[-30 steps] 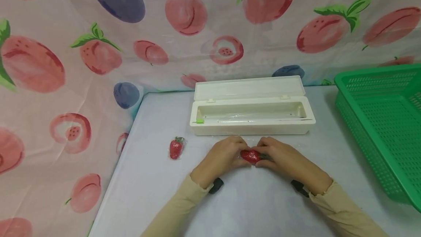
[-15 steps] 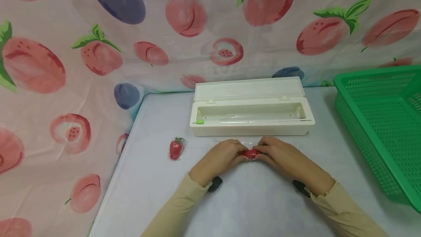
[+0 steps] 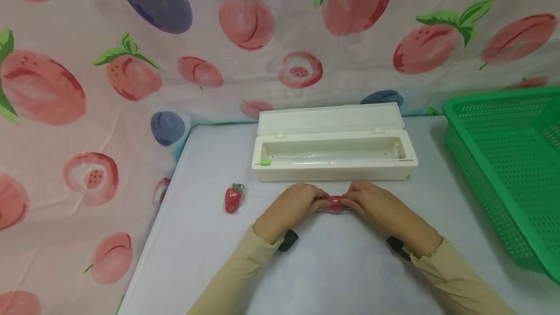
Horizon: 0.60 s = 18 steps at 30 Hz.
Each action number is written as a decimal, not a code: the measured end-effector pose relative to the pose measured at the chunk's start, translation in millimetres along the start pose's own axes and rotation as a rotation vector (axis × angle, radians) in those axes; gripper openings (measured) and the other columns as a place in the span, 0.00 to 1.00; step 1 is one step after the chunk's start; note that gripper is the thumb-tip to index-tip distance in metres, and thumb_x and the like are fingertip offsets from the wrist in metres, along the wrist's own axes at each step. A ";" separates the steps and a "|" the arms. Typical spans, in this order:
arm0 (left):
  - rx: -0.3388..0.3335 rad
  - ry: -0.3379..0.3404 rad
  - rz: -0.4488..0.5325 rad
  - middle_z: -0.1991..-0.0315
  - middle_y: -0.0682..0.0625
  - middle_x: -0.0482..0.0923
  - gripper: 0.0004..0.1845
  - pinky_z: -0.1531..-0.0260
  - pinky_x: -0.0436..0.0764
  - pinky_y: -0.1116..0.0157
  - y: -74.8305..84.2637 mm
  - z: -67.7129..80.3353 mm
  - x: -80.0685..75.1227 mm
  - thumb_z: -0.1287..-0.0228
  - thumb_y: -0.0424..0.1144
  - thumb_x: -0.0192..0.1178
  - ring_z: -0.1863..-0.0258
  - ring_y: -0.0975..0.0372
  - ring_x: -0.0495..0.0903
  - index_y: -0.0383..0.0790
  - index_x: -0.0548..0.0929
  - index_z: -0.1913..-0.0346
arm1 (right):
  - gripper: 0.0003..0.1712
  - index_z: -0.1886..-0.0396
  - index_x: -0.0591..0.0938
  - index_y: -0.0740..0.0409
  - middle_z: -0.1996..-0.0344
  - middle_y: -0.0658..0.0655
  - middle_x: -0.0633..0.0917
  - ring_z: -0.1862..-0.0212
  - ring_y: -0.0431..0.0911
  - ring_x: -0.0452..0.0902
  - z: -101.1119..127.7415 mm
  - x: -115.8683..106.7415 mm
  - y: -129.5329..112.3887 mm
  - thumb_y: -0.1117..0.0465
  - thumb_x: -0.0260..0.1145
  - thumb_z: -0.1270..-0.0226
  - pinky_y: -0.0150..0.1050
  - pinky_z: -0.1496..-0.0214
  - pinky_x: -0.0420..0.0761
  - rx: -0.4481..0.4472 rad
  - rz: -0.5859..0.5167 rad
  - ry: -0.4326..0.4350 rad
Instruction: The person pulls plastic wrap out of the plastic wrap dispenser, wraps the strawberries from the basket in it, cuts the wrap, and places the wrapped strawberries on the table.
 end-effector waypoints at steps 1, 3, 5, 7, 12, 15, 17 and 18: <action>0.003 0.003 -0.012 0.62 0.60 0.87 0.11 0.54 0.80 0.72 -0.3 -0.3 -0.7 0.33 0.46 0.64 0.61 0.70 0.81 0.47 0.90 0.54 | 0.08 0.64 0.90 0.55 0.69 0.44 0.80 0.62 0.41 0.75 -0.8 0.4 0.1 0.58 0.67 0.31 0.42 0.57 0.81 0.005 -0.003 0.003; 0.010 0.008 -0.037 0.61 0.59 0.86 0.10 0.54 0.80 0.71 -0.9 -0.9 -1.7 0.33 0.46 0.64 0.59 0.68 0.81 0.47 0.90 0.56 | 0.08 0.64 0.90 0.55 0.70 0.45 0.80 0.62 0.41 0.75 -2.3 1.3 0.3 0.58 0.67 0.31 0.42 0.57 0.81 0.009 -0.005 0.010; 0.026 0.022 -0.050 0.58 0.57 0.86 0.11 0.51 0.80 0.70 -1.6 -1.6 -2.1 0.32 0.45 0.64 0.55 0.66 0.82 0.46 0.90 0.53 | 0.08 0.64 0.90 0.56 0.70 0.45 0.81 0.63 0.41 0.75 -3.8 1.8 0.9 0.58 0.67 0.31 0.42 0.57 0.81 -0.003 -0.004 0.022; 0.043 0.035 -0.035 0.55 0.56 0.85 0.11 0.48 0.79 0.70 -1.5 -2.9 -1.8 0.32 0.44 0.64 0.52 0.65 0.82 0.45 0.89 0.51 | 0.08 0.64 0.90 0.56 0.70 0.45 0.81 0.63 0.41 0.75 -4.7 2.3 2.4 0.58 0.67 0.31 0.41 0.58 0.81 -0.005 0.000 0.034; 0.060 0.053 0.033 0.57 0.58 0.86 0.11 0.49 0.79 0.72 0.0 -6.8 -1.6 0.34 0.44 0.66 0.54 0.68 0.82 0.46 0.89 0.53 | 0.08 0.61 0.90 0.55 0.68 0.45 0.82 0.63 0.42 0.77 -7.0 2.3 6.7 0.60 0.67 0.32 0.43 0.57 0.81 -0.023 -0.010 0.050; 0.032 0.042 0.029 0.62 0.58 0.87 0.10 0.54 0.79 0.73 -0.4 -9.1 -1.7 0.36 0.46 0.68 0.60 0.69 0.81 0.45 0.89 0.58 | 0.08 0.58 0.90 0.54 0.66 0.46 0.84 0.60 0.43 0.78 -9.7 2.4 6.7 0.61 0.67 0.32 0.45 0.54 0.81 -0.040 -0.036 0.033; 0.017 0.028 0.030 0.65 0.58 0.87 0.11 0.58 0.79 0.73 -0.6 -10.4 -1.1 0.37 0.47 0.68 0.64 0.69 0.80 0.44 0.89 0.61 | 0.08 0.58 0.90 0.54 0.65 0.46 0.84 0.58 0.44 0.79 -11.1 3.1 6.4 0.62 0.67 0.33 0.45 0.53 0.81 -0.043 -0.050 0.019; 0.008 0.021 0.036 0.65 0.58 0.87 0.11 0.59 0.78 0.74 -0.7 -10.8 -0.8 0.37 0.48 0.68 0.64 0.70 0.80 0.44 0.89 0.62 | 0.08 0.58 0.90 0.54 0.64 0.46 0.84 0.58 0.44 0.79 -11.5 3.6 6.4 0.63 0.67 0.33 0.45 0.52 0.81 -0.045 -0.051 0.016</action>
Point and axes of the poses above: each hand's wrist, its own z-axis away from the middle knuckle, its own x-axis out of the palm, y = z × x, the point moved 2 cm from there along -z, towards the middle knuckle
